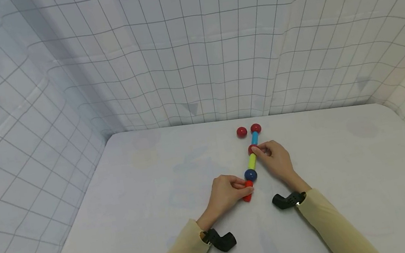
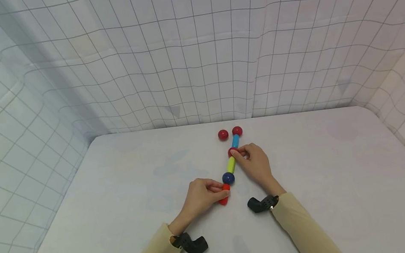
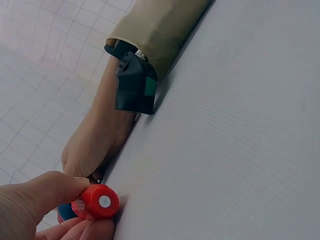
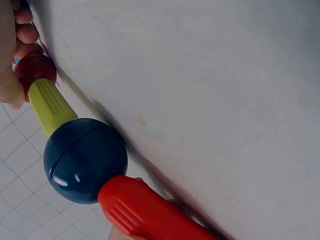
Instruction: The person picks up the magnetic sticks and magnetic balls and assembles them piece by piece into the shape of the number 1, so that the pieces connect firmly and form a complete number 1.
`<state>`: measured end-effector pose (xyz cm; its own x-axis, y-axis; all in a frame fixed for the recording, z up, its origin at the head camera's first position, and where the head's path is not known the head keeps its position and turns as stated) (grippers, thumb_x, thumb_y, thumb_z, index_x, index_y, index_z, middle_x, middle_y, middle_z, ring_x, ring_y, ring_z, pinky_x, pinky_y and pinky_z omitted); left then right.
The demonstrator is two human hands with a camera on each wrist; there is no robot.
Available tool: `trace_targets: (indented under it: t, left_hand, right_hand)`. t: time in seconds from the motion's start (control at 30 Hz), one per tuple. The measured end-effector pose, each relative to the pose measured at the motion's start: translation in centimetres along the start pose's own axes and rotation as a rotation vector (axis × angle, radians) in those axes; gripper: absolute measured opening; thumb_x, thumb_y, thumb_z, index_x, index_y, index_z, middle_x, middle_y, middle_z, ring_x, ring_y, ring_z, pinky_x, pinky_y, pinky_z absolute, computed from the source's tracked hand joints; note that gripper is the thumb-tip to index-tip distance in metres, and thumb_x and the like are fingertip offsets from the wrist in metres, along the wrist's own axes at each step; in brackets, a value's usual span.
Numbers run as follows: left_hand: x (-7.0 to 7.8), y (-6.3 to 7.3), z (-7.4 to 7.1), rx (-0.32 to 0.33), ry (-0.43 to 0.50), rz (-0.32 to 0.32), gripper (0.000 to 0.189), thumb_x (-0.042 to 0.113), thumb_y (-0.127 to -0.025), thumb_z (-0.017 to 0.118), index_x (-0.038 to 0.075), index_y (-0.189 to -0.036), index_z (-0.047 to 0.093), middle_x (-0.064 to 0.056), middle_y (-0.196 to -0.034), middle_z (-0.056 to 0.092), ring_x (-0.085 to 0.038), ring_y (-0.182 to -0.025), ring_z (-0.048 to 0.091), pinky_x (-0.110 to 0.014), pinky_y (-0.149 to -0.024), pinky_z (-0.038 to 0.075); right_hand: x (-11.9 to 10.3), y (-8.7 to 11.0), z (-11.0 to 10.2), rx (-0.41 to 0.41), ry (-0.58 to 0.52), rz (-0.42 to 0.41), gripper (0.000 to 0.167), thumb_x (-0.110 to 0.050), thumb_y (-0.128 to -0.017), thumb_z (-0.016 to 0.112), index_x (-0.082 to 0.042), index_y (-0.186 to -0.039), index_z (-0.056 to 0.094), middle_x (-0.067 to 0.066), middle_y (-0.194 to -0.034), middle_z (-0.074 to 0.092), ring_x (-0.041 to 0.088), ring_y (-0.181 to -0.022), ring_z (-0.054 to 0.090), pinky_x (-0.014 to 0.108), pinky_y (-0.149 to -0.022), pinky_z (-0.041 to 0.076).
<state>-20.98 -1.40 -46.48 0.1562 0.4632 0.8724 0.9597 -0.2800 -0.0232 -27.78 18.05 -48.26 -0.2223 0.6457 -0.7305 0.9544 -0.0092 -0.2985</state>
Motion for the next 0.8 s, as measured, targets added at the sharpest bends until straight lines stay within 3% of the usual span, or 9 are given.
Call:
trace_targets:
  t: [0.37, 0.8]
  left_hand:
    - [-0.33, -0.12, -0.05, -0.023, 0.033, -0.047, 0.021, 0.025, -0.076, 0.081, 0.007, -0.085, 0.075, 0.009, -0.064, 0.066, -0.005, -0.058, 0.060, -0.023, -0.051, 0.045]
    - [-0.20, -0.14, -0.21, -0.058, 0.052, -0.040, 0.022, 0.025, -0.079, 0.079, 0.006, -0.089, 0.076, 0.007, -0.065, 0.067, -0.006, -0.059, 0.061, -0.023, -0.052, 0.045]
  right_hand:
    - [0.22, 0.01, 0.17, -0.005, 0.007, 0.015, 0.041, -0.042, -0.091, 0.061, -0.003, -0.102, 0.068, 0.007, -0.085, 0.056, 0.020, -0.077, 0.048, 0.032, -0.067, 0.039]
    - [0.14, -0.01, 0.07, 0.000, 0.007, 0.001, 0.042, -0.043, -0.092, 0.060, -0.003, -0.102, 0.069, 0.006, -0.084, 0.056, 0.020, -0.076, 0.048, 0.032, -0.066, 0.039]
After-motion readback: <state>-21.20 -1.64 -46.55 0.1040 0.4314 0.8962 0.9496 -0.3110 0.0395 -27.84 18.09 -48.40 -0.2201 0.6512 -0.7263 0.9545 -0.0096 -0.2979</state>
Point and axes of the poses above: each hand's wrist, its own y-axis away from the middle knuckle, its own z-axis out of the palm, x = y × z, the point moved 3 cm from there along -y, towards the middle knuckle
